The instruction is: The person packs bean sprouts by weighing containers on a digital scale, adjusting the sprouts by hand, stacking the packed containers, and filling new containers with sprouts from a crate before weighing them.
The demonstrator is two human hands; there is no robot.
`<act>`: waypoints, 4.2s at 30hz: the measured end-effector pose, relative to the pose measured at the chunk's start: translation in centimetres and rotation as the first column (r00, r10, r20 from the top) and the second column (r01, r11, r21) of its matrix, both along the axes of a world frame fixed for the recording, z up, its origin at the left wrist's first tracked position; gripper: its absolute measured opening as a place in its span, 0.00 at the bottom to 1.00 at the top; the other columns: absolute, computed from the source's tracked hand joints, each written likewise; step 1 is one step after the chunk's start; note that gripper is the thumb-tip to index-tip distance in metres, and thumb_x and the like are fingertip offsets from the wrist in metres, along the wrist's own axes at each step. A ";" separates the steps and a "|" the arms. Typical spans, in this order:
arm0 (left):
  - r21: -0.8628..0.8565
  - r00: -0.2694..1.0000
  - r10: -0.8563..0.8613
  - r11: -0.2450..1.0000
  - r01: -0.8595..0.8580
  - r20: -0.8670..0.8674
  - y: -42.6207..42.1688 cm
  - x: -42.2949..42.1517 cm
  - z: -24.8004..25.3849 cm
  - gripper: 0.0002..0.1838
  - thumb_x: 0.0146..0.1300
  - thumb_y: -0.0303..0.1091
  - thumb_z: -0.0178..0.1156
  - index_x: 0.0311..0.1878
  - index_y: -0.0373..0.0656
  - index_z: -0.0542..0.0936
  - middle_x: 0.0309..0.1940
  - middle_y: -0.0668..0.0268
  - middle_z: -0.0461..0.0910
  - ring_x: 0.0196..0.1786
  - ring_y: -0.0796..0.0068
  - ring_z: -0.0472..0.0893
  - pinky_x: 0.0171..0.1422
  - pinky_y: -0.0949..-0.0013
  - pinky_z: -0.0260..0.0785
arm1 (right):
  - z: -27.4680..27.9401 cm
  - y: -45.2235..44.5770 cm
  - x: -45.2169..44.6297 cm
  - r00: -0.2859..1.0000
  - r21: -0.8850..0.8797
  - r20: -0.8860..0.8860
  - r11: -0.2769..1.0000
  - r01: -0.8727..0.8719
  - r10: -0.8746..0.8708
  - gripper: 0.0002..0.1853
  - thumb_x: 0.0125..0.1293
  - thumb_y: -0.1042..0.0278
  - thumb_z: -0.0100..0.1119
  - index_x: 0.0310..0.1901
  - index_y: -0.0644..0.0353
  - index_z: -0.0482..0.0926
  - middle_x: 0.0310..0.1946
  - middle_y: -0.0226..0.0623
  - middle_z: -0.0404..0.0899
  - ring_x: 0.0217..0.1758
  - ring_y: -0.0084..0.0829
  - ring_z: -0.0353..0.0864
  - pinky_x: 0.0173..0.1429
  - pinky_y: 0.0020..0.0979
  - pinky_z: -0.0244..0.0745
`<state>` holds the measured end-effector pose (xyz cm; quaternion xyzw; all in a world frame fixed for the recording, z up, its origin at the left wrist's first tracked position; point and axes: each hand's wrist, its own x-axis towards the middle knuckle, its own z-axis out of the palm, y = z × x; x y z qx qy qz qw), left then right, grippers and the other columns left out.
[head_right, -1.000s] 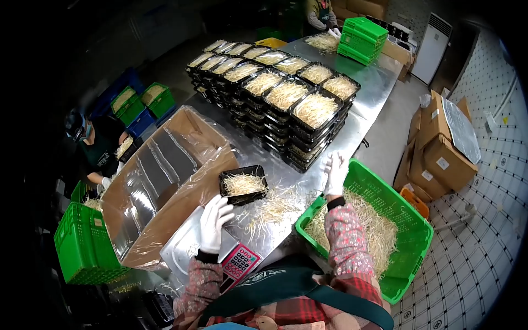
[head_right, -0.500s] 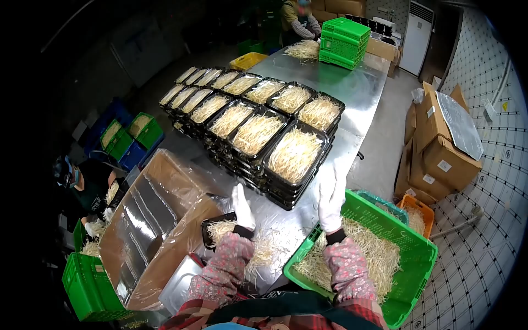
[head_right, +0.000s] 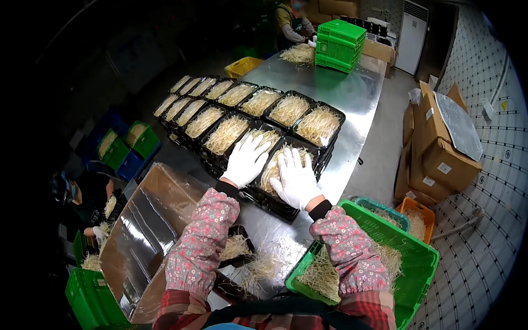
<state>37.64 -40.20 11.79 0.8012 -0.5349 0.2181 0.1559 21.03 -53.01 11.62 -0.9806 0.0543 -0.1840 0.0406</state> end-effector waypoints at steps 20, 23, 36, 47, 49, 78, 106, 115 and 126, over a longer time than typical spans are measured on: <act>-0.510 0.977 -0.017 0.855 -0.096 -0.212 2.4 -2.4 1.8 0.16 0.68 0.30 0.58 0.57 0.41 0.81 0.61 0.53 0.78 0.69 0.52 0.72 0.75 0.58 0.59 | 1.2 -1.4 -2.1 0.957 0.203 0.288 0.979 -0.028 -0.032 0.36 0.71 0.47 0.52 0.74 0.59 0.60 0.75 0.50 0.56 0.80 0.50 0.52 0.79 0.56 0.38; -0.752 0.936 -0.050 0.611 -0.247 -0.348 4.9 -4.1 0.4 0.18 0.70 0.25 0.54 0.61 0.34 0.77 0.66 0.51 0.72 0.70 0.56 0.69 0.76 0.60 0.58 | 2.5 -1.1 -5.6 0.825 0.456 0.542 0.881 -0.131 -0.158 0.35 0.65 0.65 0.63 0.72 0.59 0.63 0.74 0.49 0.61 0.78 0.46 0.56 0.80 0.48 0.45; -0.145 -0.319 -0.697 0.519 -0.842 -0.642 4.2 -1.5 -25.1 0.54 0.55 0.82 0.49 0.76 0.52 0.62 0.74 0.66 0.65 0.73 0.59 0.63 0.79 0.47 0.49 | -22.6 12.3 -6.6 0.881 0.479 -0.222 -0.833 -0.275 -0.418 0.59 0.67 0.56 0.67 0.77 0.45 0.21 0.77 0.51 0.43 0.76 0.54 0.56 0.67 0.57 0.71; -0.173 -0.496 -0.627 0.707 -0.686 -0.601 3.7 -3.1 -20.8 0.52 0.57 0.83 0.46 0.74 0.53 0.64 0.70 0.61 0.67 0.70 0.46 0.64 0.70 0.26 0.49 | -23.6 11.2 -2.1 0.796 0.377 0.031 -0.731 -0.569 -0.604 0.32 0.69 0.60 0.64 0.71 0.48 0.61 0.72 0.36 0.62 0.75 0.47 0.60 0.75 0.53 0.61; -0.124 -0.523 -0.586 0.731 -0.671 -0.619 3.7 -2.5 -22.4 0.52 0.56 0.83 0.46 0.74 0.53 0.64 0.71 0.59 0.66 0.72 0.44 0.63 0.71 0.23 0.44 | -24.0 11.1 -1.9 0.784 0.346 0.036 -0.728 -0.592 -0.620 0.34 0.68 0.61 0.65 0.72 0.47 0.59 0.71 0.36 0.65 0.74 0.43 0.63 0.76 0.54 0.56; -0.087 -0.648 -0.533 0.804 -0.588 -0.544 -6.3 2.3 -25.2 0.39 0.68 0.59 0.59 0.74 0.50 0.59 0.73 0.53 0.60 0.76 0.40 0.55 0.56 0.24 0.67 | -23.0 -1.0 2.2 0.707 0.454 0.034 -0.619 -0.641 -0.707 0.24 0.74 0.62 0.57 0.68 0.50 0.63 0.60 0.37 0.76 0.59 0.40 0.79 0.62 0.42 0.76; -0.082 -0.546 -0.450 0.819 -0.568 -0.707 -15.9 6.0 -23.8 0.35 0.73 0.62 0.49 0.73 0.50 0.62 0.70 0.61 0.67 0.72 0.50 0.65 0.66 0.29 0.63 | -24.8 -10.6 6.7 0.704 0.547 0.011 -0.585 -0.599 -0.710 0.28 0.71 0.58 0.62 0.68 0.51 0.63 0.58 0.37 0.74 0.55 0.44 0.79 0.55 0.40 0.82; -0.034 -0.574 -0.458 0.800 -0.599 -0.678 -13.9 2.0 -19.9 0.60 0.61 0.64 0.64 0.80 0.40 0.39 0.80 0.48 0.31 0.81 0.46 0.39 0.72 0.33 0.58 | -26.2 -11.2 5.5 0.764 0.548 -0.030 -0.650 -0.526 -0.644 0.40 0.67 0.53 0.66 0.73 0.52 0.53 0.67 0.44 0.63 0.62 0.52 0.73 0.57 0.45 0.81; -0.507 0.467 -0.465 -0.045 -0.861 -0.752 5.6 -2.0 -16.5 0.18 0.75 0.32 0.51 0.65 0.39 0.72 0.57 0.60 0.78 0.54 0.69 0.79 0.53 0.66 0.74 | -23.2 4.0 5.1 0.890 0.676 -0.026 -0.664 -0.320 -0.456 0.37 0.71 0.71 0.59 0.75 0.57 0.50 0.52 0.38 0.70 0.54 0.40 0.78 0.54 0.43 0.81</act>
